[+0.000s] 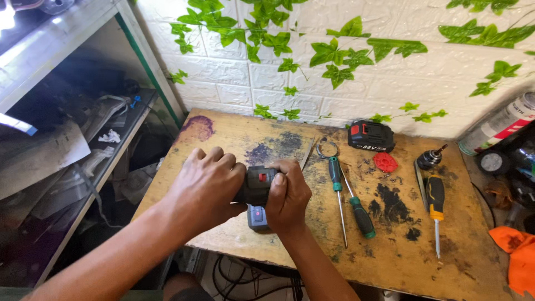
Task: The person assembles a cordless drill by hand, fitting the handle casing onto the internal motor and gear assembly. They align the components, press the casing halves together, and rotate the drill to inspect the fit and the chuck.
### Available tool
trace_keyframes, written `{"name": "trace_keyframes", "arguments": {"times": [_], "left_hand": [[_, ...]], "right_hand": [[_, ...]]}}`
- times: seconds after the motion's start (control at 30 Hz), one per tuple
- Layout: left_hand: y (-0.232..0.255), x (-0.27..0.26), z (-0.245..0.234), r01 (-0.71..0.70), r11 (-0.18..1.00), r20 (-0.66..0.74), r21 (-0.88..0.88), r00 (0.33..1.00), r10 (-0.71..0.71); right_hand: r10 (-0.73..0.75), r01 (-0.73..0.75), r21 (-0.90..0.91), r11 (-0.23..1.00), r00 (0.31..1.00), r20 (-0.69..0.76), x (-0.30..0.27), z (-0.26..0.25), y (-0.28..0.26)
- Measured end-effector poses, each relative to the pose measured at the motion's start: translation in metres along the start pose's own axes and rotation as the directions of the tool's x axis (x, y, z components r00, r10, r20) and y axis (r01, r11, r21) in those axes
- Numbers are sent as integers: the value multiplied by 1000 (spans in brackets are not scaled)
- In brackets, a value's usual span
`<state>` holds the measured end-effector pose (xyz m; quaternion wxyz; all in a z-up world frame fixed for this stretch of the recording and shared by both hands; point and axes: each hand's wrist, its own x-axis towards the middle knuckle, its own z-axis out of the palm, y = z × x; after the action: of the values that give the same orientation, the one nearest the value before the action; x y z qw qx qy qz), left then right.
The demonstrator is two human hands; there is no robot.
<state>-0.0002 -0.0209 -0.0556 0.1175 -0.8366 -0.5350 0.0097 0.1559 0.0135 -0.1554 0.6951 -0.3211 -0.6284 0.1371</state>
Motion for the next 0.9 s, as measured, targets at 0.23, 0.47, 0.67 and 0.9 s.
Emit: {"name": "trace_keyframes", "arguments": {"times": [0.23,0.47,0.67,0.9], "left_hand": [[-11,16,1,16,993,93,-116,996,-5],[-15,34,-41,154,949,418,-275,908,-26],[-28,44,-36,210,902,545,-378,838,33],[-11,28,-49,183,956,474,-229,879,-55]], "right_hand": [[-1,1,-3,1000,1000,3,-2,0,1],[-20,20,-1,1000,1000,12,1,-1,1],[-15,15,20,1000,1000,19,2,-2,-2],[30,-30,7,1000,999,-28,-2,3,-2]]}}
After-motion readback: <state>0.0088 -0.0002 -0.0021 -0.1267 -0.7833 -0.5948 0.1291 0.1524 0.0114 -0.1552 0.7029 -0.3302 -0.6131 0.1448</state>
